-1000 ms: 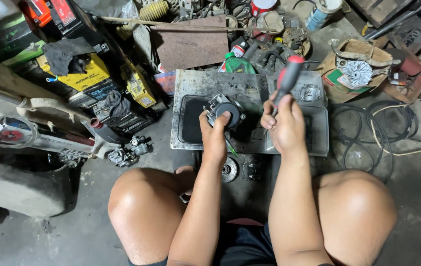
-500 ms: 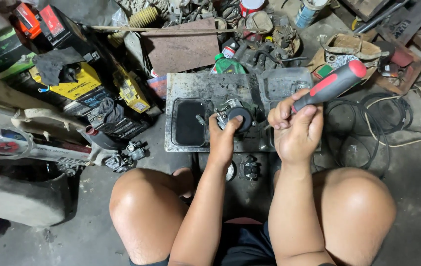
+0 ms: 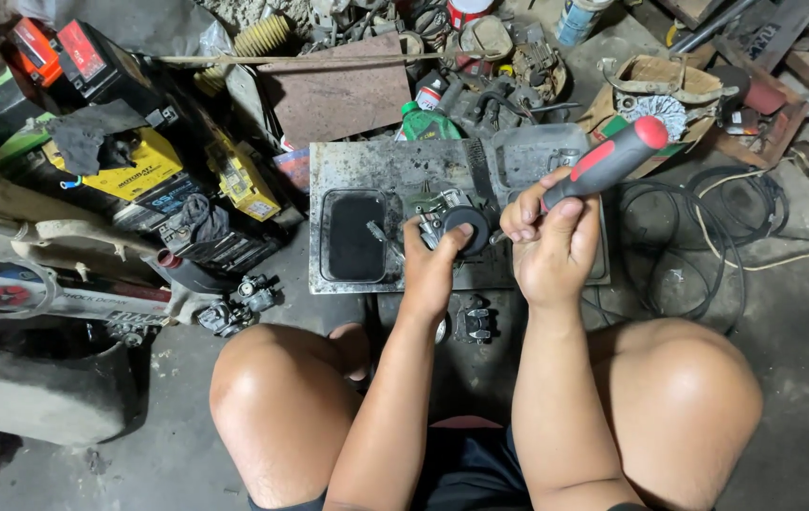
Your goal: The person assembles a carburetor by hand, placing a spring and a black circular cover onto the main body. They then use a screwdriver to tighten the screws on the cover, securing the assembly.
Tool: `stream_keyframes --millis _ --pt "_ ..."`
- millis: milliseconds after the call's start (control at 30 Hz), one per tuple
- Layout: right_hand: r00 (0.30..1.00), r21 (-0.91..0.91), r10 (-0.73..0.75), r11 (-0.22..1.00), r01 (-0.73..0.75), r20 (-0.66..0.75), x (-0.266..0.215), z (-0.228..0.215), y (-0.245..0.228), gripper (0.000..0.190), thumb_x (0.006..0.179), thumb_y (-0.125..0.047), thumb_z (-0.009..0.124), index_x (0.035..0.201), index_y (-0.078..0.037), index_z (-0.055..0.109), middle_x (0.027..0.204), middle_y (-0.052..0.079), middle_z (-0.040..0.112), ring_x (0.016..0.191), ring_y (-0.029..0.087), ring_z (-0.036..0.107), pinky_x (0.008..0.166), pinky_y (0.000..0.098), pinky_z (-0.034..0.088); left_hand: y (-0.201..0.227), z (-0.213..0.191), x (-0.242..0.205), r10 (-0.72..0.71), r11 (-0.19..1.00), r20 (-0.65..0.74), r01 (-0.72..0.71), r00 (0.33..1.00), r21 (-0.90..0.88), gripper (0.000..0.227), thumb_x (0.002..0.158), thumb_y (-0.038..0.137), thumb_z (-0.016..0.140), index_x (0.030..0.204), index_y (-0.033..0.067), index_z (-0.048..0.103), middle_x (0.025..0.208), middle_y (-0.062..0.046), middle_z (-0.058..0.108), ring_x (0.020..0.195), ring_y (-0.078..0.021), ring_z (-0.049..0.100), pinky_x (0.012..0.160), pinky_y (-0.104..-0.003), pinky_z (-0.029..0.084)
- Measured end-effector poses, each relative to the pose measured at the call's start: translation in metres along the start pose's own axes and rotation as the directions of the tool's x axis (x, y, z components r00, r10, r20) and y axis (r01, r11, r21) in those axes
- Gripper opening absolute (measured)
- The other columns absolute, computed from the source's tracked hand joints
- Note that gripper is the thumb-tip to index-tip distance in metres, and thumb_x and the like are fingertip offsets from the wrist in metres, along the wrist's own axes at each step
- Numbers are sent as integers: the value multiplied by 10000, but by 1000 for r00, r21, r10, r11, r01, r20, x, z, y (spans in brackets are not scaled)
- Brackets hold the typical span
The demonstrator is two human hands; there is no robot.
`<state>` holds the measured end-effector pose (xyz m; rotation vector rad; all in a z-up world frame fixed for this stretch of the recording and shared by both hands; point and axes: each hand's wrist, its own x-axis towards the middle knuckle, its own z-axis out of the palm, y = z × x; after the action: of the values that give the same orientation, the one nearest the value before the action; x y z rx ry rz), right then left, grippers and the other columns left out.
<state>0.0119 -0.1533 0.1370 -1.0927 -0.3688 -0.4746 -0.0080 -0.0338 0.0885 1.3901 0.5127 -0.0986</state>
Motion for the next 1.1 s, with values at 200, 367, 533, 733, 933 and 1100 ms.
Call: stream_keyframes --millis 200,367,533,733,933,1100 --pt "1000 -7 -5 1000 5 12 0 -1 2 367 1125 -374 318 1186 -20 392 768 42 372 578 85 345 548 229 381 1 0 1 11 1000 14 -11 1000 -22 857 736 437 804 1403 29 453 1188 -301 579 1166 -407 594 1013 -507 458" --pt "1000 -20 0 1000 0 19 1 -1 3 379 1122 -379 317 1182 -13 394 762 44 378 574 90 357 550 236 393 4 0 -1 16 1000 1 -16 1000 -24 845 731 420 808 1389 16 464 1171 -279 578 1142 -381 592 1006 -494 462" --pt "1000 -32 22 999 -21 22 1 0 1 408 1119 -404 306 1175 -11 398 759 44 390 588 102 396 568 243 415 3 -2 1 -13 1000 4 13 1000 -6 903 730 450 796 1432 23 421 1238 -323 560 1213 -450 582 1030 -533 446" --pt "998 11 58 998 -58 -10 1 1 -2 405 1116 -424 293 1194 -39 392 766 26 370 606 103 391 590 242 418 5 -1 -2 5 999 -14 -5 1000 -36 858 729 425 803 1404 23 456 1205 -298 575 1186 -399 584 1015 -499 458" --pt "998 2 65 998 -64 -20 0 0 0 405 1115 -430 286 1199 -48 392 768 22 370 616 104 400 601 243 423 5 -5 -2 2 999 -9 -2 1000 -42 890 735 432 805 1422 8 430 1200 -301 565 1177 -399 581 1018 -506 457" --pt "998 3 54 999 -54 -17 -2 -3 4 425 1111 -442 315 1222 -39 394 777 40 400 638 121 440 628 260 460 -1 -7 3 -6 1000 -33 5 999 -24 868 726 444 806 1402 27 456 1173 -274 578 1145 -376 597 990 -493 474"
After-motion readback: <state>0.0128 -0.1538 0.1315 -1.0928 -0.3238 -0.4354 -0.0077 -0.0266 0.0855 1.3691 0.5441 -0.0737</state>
